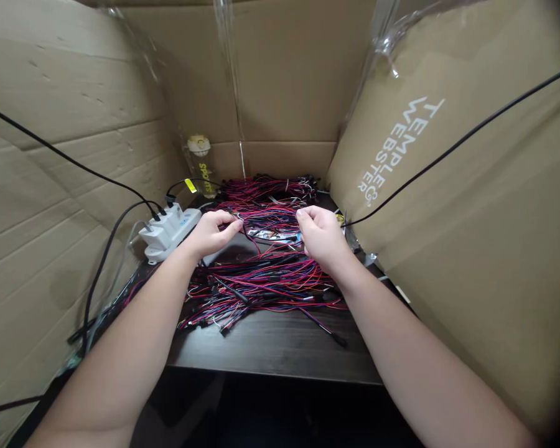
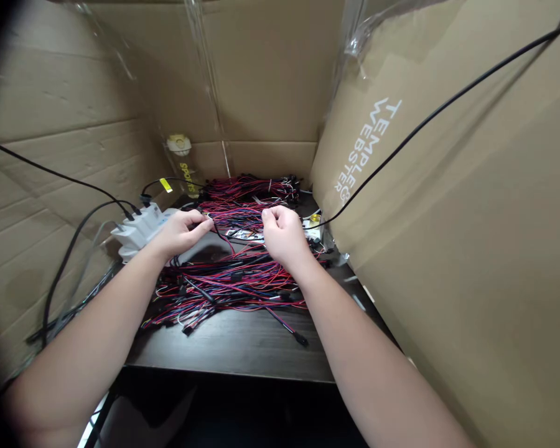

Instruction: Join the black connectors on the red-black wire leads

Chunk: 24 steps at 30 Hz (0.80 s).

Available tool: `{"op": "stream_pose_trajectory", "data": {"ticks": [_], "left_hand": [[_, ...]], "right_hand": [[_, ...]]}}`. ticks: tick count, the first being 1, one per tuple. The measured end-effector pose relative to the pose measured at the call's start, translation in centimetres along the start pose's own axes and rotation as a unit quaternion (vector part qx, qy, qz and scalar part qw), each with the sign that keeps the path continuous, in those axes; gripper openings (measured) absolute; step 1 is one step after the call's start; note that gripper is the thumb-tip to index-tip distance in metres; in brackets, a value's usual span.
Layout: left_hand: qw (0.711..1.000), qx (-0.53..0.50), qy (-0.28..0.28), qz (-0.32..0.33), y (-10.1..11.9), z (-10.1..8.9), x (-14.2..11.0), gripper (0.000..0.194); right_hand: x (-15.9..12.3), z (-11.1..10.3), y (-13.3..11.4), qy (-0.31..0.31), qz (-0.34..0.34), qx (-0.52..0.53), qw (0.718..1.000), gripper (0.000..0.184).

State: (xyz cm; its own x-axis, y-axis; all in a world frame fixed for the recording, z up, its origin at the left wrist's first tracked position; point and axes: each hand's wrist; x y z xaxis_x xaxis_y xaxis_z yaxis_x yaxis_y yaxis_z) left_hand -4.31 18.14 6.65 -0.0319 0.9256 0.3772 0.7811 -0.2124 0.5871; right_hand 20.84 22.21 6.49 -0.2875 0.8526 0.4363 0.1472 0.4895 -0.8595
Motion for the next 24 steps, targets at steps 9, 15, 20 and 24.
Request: {"op": "stream_pose_trajectory", "data": {"ticks": [9, 15, 20, 24], "left_hand": [[0.992, -0.126, 0.020, 0.016, 0.0, -0.2, -0.2, 0.039], [0.892, -0.436, 0.114, -0.017, 1.5, -1.7, -0.6, 0.026], [0.783, -0.611, 0.094, -0.061, 1.8, -3.2, -0.9, 0.023], [0.753, -0.647, 0.060, -0.101, 1.5, -2.4, -0.3, 0.020]], "right_hand": [[-1.1, 0.4, -2.0, -0.052, -0.001, 0.073, 0.996, 0.040], [-1.8, 0.7, -3.5, -0.152, 0.050, 0.068, 0.985, 0.024], [-2.3, 0.6, -3.9, -0.248, 0.102, 0.076, 0.960, 0.024], [-2.3, 0.0, -4.1, -0.315, 0.084, 0.174, 0.929, 0.021]]}}
Point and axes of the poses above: each hand's wrist, its own x-axis towards the middle knuckle, its own z-axis out of the palm, y = z × x, and after that the axes turned 6 degrees about -z, right-handed
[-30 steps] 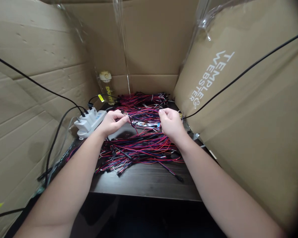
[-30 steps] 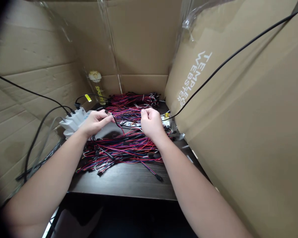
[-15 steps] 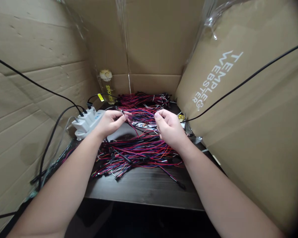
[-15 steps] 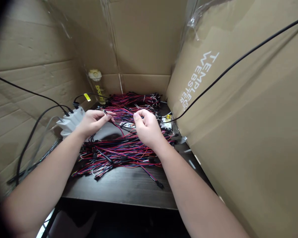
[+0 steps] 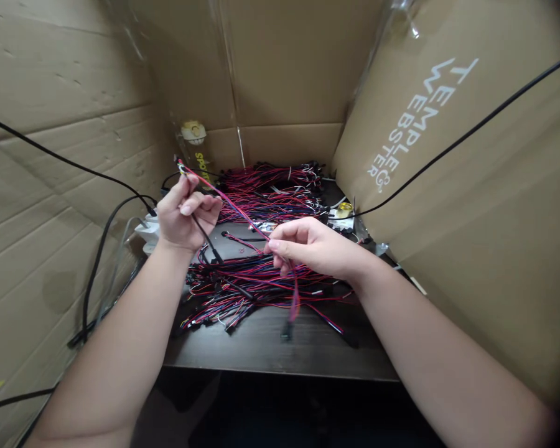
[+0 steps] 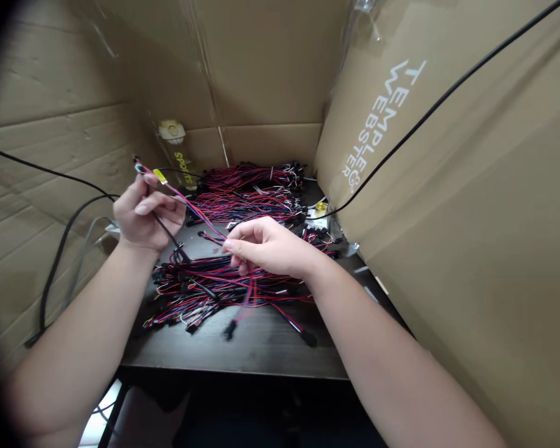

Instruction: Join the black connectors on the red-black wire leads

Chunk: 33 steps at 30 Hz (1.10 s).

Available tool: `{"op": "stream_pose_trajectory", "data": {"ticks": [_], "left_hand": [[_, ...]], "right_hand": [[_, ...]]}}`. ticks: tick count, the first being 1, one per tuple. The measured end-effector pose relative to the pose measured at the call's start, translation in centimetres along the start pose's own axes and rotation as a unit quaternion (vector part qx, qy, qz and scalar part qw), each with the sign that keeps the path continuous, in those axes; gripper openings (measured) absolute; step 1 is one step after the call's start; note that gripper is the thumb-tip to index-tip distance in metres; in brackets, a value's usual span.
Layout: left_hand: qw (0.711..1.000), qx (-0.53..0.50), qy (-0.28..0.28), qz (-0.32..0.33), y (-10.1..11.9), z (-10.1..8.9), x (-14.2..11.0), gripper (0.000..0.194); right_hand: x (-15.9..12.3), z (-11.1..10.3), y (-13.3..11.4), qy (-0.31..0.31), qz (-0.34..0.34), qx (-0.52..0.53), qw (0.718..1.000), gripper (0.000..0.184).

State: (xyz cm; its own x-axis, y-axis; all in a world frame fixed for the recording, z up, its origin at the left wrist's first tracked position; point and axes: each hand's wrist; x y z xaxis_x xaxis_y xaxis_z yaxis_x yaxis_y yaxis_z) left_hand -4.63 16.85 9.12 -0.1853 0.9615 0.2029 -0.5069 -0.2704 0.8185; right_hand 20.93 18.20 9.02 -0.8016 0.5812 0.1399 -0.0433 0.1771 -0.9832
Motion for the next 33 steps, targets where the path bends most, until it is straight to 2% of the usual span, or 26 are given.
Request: {"op": "stream_pose_trajectory", "data": {"ticks": [4, 7, 9, 12, 15, 18, 20, 22, 24, 26, 29, 33], "left_hand": [[0.992, 0.113, 0.001, -0.048, -1.9, 1.0, 0.3, 0.024], [0.986, 0.120, -0.024, -0.117, -2.3, 1.7, -0.1, 0.026], [0.976, 0.101, -0.073, -0.177, -2.2, 1.9, -0.4, 0.026], [0.953, 0.080, -0.172, -0.235, -2.0, 1.9, -0.9, 0.038], [0.939, 0.075, -0.230, -0.243, -2.4, 2.0, -1.3, 0.043], [0.933, 0.079, -0.253, -0.242, -3.0, 1.9, -1.5, 0.043], [0.937, 0.078, -0.248, -0.234, -3.2, 1.8, -1.4, 0.041], [0.945, 0.077, -0.233, -0.217, -3.3, 1.5, -1.2, 0.040], [0.950, 0.066, -0.229, -0.201, -3.2, 1.4, -1.1, 0.038], [0.943, 0.031, -0.262, -0.201, -2.9, 1.3, -1.1, 0.039], [0.923, -0.020, -0.321, -0.209, -2.4, 1.3, -1.3, 0.041], [0.935, -0.014, -0.309, -0.172, -1.9, 1.4, -1.5, 0.043]], "right_hand": [[-0.1, -0.3, 0.0, 0.020, -0.045, 0.086, 0.995, 0.025], [0.1, -0.3, 0.3, 0.050, -0.047, 0.152, 0.986, 0.031], [0.1, -0.3, 0.3, 0.073, -0.046, 0.166, 0.982, 0.032], [0.2, -0.2, 0.4, 0.096, -0.048, 0.167, 0.980, 0.032], [0.3, -0.1, 0.6, 0.105, -0.067, 0.154, 0.980, 0.032], [0.3, -0.2, 0.6, 0.115, -0.084, 0.112, 0.983, 0.034], [0.0, -0.4, 0.3, 0.087, -0.060, 0.064, 0.992, 0.035], [-0.4, -0.8, 0.0, -0.004, 0.000, 0.017, 1.000, 0.035], [-0.7, -1.2, -0.3, -0.121, 0.066, -0.002, 0.990, 0.033], [-1.0, -1.6, -0.5, -0.182, 0.102, 0.012, 0.978, 0.031], [-1.1, -1.9, -0.5, -0.177, 0.109, 0.048, 0.977, 0.033], [-1.2, -2.4, -0.3, -0.132, 0.088, 0.073, 0.985, 0.035]]}}
Point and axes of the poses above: each hand's wrist, its own x-axis towards the middle knuckle, its own z-axis out of the palm, y = z × x, and after that the axes turned 6 degrees about -z, right-handed
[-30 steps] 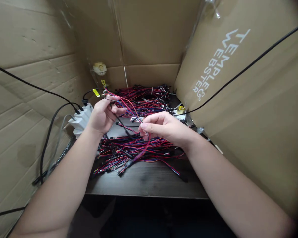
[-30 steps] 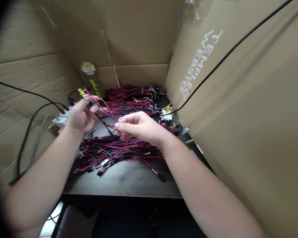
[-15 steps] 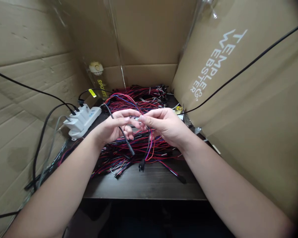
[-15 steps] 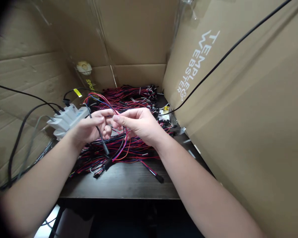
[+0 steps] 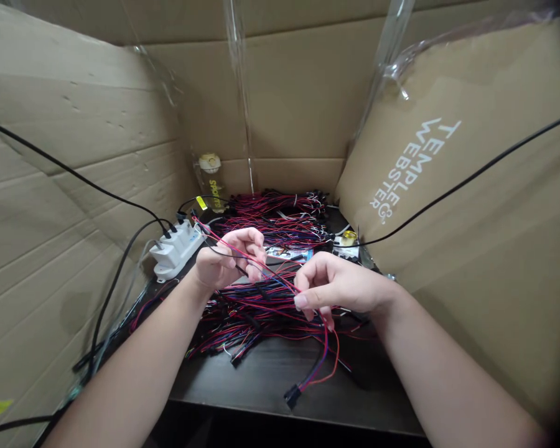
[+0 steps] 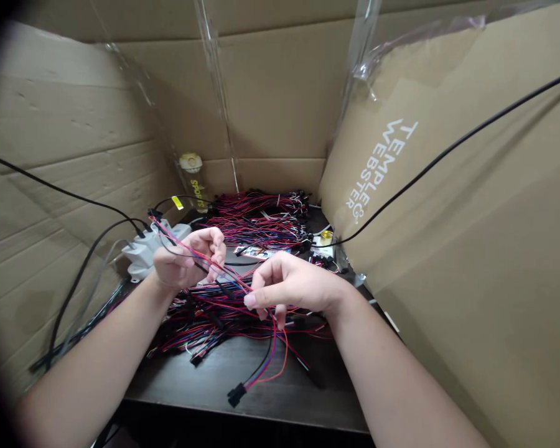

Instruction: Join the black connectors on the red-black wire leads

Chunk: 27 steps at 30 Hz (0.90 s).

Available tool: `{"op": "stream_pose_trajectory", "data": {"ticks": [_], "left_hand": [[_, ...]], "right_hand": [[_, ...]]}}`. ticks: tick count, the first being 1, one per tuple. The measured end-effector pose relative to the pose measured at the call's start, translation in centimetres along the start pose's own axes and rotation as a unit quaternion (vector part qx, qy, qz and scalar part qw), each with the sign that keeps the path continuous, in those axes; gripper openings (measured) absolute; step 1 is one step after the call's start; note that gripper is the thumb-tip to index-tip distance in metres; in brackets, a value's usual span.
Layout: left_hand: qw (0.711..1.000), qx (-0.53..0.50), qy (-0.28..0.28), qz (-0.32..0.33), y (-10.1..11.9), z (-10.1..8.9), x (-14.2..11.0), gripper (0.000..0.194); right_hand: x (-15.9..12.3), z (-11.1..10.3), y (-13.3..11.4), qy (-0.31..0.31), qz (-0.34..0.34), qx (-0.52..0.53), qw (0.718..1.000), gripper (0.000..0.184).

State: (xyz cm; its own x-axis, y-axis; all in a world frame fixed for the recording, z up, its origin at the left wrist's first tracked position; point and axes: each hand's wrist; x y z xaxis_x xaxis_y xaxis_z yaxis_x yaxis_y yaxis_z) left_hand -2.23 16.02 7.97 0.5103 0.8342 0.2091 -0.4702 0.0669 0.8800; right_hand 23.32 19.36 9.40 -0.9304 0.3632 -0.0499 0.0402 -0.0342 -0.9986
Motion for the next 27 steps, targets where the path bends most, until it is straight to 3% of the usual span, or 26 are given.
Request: {"op": "stream_pose_trajectory", "data": {"ticks": [5, 10, 17, 22, 27], "left_hand": [[0.995, 0.013, 0.073, 0.066, 0.1, 0.1, 0.2, 0.050], [0.974, -0.045, 0.161, 0.156, 0.0, 0.1, 0.4, 0.044], [0.967, -0.039, 0.193, 0.159, -0.4, 0.2, 0.8, 0.033], [0.956, -0.022, 0.258, 0.136, 0.0, 0.6, 1.0, 0.022], [0.955, 0.043, 0.278, 0.095, -0.2, 0.6, 1.4, 0.040]], "right_hand": [[-0.3, -0.7, 0.2, 0.034, -0.024, 0.021, 0.999, 0.037], [-0.1, -1.1, 0.4, 0.062, -0.045, 0.047, 0.996, 0.039], [0.3, -1.1, 0.6, 0.095, -0.047, 0.099, 0.989, 0.038], [0.5, -0.1, 0.3, 0.063, -0.036, 0.101, 0.992, 0.036], [1.1, 1.0, 0.4, 0.110, -0.109, 0.124, 0.980, 0.032]]}}
Point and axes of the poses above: each hand's wrist, its own x-axis towards the middle knuckle, its own z-axis out of the palm, y = z × x, and after that the axes turned 6 degrees about -z, right-handed
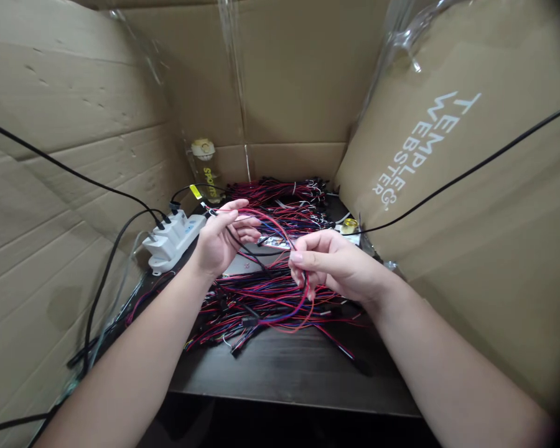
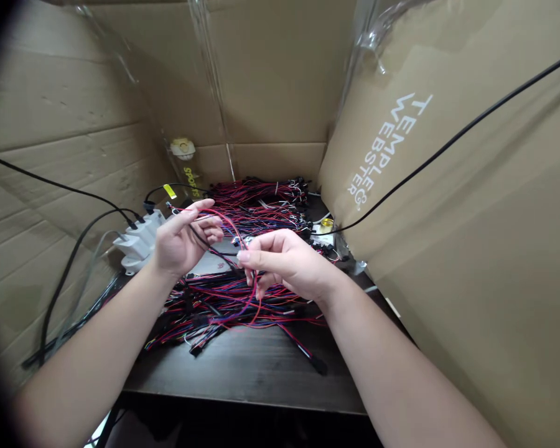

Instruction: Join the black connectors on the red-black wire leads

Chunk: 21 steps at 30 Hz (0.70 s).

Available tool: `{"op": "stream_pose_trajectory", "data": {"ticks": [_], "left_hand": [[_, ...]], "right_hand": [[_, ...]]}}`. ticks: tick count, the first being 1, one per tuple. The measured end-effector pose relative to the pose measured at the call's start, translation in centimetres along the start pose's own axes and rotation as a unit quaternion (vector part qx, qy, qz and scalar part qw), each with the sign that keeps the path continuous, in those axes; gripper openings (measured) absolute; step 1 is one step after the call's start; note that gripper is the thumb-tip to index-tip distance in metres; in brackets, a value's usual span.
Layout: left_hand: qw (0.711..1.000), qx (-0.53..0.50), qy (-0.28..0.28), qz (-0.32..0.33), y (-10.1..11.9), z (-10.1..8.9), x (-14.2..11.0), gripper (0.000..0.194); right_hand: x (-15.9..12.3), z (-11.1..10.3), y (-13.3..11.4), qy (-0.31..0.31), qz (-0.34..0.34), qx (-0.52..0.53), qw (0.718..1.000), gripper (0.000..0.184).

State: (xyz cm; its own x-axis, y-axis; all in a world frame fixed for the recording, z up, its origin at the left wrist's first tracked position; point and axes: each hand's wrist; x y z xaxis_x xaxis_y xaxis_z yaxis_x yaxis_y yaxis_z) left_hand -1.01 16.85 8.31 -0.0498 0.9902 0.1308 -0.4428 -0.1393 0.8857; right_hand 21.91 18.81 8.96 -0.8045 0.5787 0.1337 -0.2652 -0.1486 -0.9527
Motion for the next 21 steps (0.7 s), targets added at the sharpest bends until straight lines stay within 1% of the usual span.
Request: {"op": "stream_pose_trajectory", "data": {"ticks": [2, 3, 5, 9, 12, 15, 18, 21], "left_hand": [[0.999, 0.023, -0.024, 0.000, -0.2, 0.2, -0.1, 0.051], [0.999, 0.031, -0.041, 0.002, -0.4, 0.3, -0.1, 0.052], [0.997, 0.033, -0.064, 0.011, -0.5, 0.5, -0.3, 0.047], [0.993, 0.056, -0.096, 0.040, -0.5, 0.3, -0.6, 0.030], [0.980, 0.129, -0.146, 0.037, -0.3, 0.2, -1.0, 0.021], [0.963, 0.193, -0.187, 0.025, -0.1, 0.5, -1.4, 0.019], [0.952, 0.240, -0.191, 0.020, 0.1, 1.0, -1.7, 0.023], [0.939, 0.273, -0.210, 0.007, -0.1, 1.4, -1.7, 0.017]], "right_hand": [[0.2, 0.2, 0.1, 0.023, -0.034, 0.011, 0.999, 0.031], [0.2, 0.3, 0.2, 0.027, -0.043, 0.013, 0.999, 0.030], [0.3, 0.3, 0.2, 0.029, -0.044, 0.013, 0.999, 0.031], [0.4, 0.6, 0.3, 0.019, -0.013, -0.016, 1.000, 0.036], [0.5, 0.8, 0.7, 0.049, -0.040, -0.037, 0.997, 0.033], [0.7, 0.8, 1.4, 0.069, -0.066, -0.041, 0.995, 0.030], [1.1, 0.7, 1.9, 0.075, -0.081, -0.045, 0.993, 0.028], [1.2, 0.5, 1.9, 0.079, -0.106, -0.047, 0.990, 0.029]]}}
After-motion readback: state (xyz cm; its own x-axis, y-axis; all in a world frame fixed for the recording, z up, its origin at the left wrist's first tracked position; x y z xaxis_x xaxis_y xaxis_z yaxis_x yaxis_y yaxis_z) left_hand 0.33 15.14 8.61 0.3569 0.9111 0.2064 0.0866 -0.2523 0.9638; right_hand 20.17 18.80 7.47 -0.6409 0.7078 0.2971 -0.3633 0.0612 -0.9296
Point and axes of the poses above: each hand's wrist, its own x-axis towards the middle knuckle, its own z-axis out of the palm, y = z × x, and after that the axes turned 6 degrees about -z, right-handed
